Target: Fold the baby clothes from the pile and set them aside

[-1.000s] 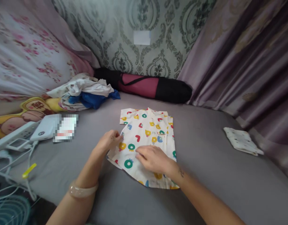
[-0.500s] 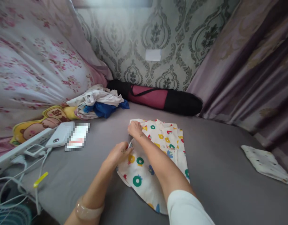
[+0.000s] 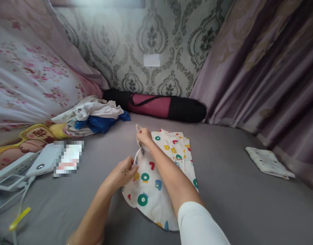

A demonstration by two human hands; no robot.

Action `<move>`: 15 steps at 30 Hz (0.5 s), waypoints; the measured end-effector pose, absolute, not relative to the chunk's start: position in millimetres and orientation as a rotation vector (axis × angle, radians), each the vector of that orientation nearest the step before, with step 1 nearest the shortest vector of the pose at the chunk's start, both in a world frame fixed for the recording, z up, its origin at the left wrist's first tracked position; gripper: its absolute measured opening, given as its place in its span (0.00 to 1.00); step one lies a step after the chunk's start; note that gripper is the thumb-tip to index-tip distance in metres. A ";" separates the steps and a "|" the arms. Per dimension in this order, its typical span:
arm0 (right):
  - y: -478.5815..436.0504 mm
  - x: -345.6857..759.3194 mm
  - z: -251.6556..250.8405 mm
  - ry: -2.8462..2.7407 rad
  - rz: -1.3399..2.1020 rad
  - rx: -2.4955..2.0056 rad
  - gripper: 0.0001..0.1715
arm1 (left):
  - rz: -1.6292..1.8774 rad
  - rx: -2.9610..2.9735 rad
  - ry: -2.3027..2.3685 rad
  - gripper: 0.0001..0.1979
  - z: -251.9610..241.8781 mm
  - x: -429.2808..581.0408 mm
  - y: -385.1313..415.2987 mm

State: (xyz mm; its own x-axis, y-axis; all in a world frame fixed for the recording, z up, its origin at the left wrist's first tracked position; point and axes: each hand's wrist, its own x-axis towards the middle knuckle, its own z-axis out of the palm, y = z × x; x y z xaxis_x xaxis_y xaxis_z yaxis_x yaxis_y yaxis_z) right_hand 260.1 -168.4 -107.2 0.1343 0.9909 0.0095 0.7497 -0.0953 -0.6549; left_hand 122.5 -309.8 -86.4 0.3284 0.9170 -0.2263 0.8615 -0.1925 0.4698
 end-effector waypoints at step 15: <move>-224.8 387.3 -100.3 -0.945 1.049 -1.353 0.14 | 0.335 2.030 1.230 0.06 -90.2 158.4 -340.1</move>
State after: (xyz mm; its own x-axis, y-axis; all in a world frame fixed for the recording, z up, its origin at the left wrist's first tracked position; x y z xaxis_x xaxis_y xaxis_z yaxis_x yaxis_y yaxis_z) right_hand 387.3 -224.8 -100.3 0.2835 0.9570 -0.0623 -0.0375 -0.0538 -0.9978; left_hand 158.4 -340.1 -90.2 0.5091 0.8488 -0.1425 0.6596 -0.2784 0.6982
